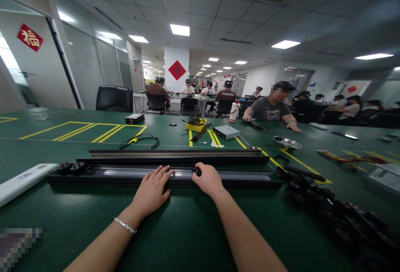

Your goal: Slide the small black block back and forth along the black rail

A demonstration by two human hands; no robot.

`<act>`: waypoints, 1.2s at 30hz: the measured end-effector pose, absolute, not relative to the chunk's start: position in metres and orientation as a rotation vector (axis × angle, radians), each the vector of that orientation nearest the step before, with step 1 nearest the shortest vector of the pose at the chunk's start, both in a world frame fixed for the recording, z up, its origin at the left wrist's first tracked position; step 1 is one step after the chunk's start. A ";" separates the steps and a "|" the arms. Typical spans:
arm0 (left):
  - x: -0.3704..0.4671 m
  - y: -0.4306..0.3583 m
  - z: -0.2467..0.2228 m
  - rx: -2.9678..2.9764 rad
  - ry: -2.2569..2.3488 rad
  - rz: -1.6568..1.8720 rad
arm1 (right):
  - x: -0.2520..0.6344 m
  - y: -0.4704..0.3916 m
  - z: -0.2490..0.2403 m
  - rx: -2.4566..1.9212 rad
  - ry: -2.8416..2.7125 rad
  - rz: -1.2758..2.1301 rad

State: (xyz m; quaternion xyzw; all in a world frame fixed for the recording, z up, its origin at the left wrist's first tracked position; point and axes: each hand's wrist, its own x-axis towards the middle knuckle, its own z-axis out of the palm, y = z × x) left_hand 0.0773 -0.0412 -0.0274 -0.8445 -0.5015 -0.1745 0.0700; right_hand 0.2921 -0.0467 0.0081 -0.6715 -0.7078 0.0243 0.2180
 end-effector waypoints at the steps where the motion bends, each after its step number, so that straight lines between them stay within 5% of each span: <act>1: 0.077 -0.041 -0.027 -2.540 -1.510 -0.525 | 0.292 -0.047 0.008 -1.865 -1.961 0.065; 36: 0.077 -0.042 -0.026 -2.542 -1.506 -0.526 | 0.299 -0.043 0.004 -1.894 -1.922 0.139</act>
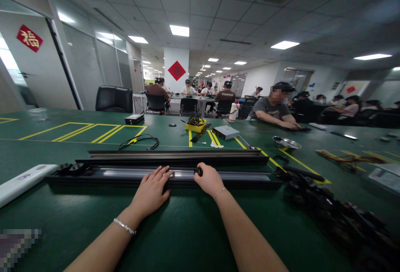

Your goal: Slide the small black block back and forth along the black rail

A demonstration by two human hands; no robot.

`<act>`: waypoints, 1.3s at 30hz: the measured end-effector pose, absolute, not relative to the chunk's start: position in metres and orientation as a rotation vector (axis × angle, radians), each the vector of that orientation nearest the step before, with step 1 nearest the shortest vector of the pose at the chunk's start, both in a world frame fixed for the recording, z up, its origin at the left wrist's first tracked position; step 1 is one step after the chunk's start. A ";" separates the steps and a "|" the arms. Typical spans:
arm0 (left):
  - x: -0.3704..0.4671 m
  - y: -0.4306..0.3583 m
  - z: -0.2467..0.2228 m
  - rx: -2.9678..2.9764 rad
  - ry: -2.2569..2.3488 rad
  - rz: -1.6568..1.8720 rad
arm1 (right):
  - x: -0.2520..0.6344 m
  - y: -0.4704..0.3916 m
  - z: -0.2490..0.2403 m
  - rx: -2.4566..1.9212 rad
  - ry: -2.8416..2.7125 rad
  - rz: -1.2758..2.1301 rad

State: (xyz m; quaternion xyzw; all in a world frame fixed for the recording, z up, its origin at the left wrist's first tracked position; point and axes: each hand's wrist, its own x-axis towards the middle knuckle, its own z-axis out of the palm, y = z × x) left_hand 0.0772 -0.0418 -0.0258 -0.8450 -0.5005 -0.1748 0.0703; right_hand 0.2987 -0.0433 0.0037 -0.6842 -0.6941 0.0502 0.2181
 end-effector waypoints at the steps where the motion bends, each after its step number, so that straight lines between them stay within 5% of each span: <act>1: 0.077 -0.042 -0.026 -2.542 -1.507 -0.527 | 0.299 -0.043 0.004 -1.887 -1.933 0.129; 39: 0.075 -0.040 -0.029 -2.532 -1.490 -0.525 | 0.304 -0.040 -0.003 -1.858 -1.903 0.094</act>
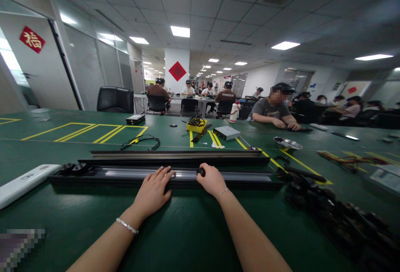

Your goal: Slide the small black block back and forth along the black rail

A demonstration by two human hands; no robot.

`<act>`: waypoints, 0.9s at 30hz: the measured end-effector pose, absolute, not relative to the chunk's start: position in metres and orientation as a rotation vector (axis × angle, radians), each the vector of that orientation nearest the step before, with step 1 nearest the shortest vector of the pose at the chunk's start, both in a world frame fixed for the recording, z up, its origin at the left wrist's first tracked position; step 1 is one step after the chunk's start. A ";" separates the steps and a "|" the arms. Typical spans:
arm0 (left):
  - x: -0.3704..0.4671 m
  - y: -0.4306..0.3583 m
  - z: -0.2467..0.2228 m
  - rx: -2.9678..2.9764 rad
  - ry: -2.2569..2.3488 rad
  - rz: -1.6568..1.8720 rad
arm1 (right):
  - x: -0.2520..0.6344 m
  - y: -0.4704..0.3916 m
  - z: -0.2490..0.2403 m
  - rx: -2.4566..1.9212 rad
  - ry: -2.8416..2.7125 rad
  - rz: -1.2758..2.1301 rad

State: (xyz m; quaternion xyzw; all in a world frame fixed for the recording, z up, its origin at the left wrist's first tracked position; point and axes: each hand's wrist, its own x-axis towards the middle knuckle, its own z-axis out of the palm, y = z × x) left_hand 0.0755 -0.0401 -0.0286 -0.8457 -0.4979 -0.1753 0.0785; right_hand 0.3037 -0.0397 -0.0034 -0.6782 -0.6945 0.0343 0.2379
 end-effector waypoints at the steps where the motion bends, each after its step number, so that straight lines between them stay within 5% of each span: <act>1: 0.075 -0.040 -0.028 -2.533 -1.491 -0.524 | 0.304 -0.040 -0.003 -1.857 -1.902 0.097; 27: 0.077 -0.040 -0.028 -2.534 -1.505 -0.509 | 0.309 -0.044 0.002 -1.868 -1.957 0.073</act>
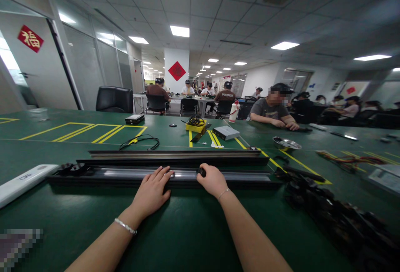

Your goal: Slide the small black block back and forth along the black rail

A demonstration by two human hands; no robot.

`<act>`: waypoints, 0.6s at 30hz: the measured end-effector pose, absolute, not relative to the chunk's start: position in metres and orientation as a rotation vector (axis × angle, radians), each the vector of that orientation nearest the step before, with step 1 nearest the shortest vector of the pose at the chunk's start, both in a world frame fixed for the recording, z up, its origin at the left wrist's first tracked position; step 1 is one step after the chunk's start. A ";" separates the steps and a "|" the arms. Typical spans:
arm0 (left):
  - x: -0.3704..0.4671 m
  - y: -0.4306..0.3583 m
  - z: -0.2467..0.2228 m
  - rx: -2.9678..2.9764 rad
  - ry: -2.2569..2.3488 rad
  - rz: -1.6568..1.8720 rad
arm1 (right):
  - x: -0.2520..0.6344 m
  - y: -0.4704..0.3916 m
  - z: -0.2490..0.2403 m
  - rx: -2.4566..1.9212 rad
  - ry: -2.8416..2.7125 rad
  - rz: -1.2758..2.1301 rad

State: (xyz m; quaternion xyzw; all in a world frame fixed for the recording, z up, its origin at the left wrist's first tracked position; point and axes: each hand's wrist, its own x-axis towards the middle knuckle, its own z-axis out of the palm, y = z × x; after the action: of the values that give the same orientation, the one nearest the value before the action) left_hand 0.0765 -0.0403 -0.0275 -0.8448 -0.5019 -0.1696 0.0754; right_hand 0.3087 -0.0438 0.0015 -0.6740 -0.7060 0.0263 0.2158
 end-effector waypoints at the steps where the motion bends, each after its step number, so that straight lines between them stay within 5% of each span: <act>1: 0.077 -0.040 -0.027 -2.535 -1.508 -0.506 | 0.309 -0.044 0.002 -1.869 -1.953 0.070; 18: 0.076 -0.042 -0.026 -2.552 -1.511 -0.527 | 0.306 -0.044 0.003 -1.916 -1.913 0.107</act>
State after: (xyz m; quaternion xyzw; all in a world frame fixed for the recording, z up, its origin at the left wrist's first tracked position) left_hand 0.0764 -0.0415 -0.0262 -0.8454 -0.5007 -0.1746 0.0645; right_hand 0.3057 -0.0440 0.0034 -0.6908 -0.6895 0.0385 0.2143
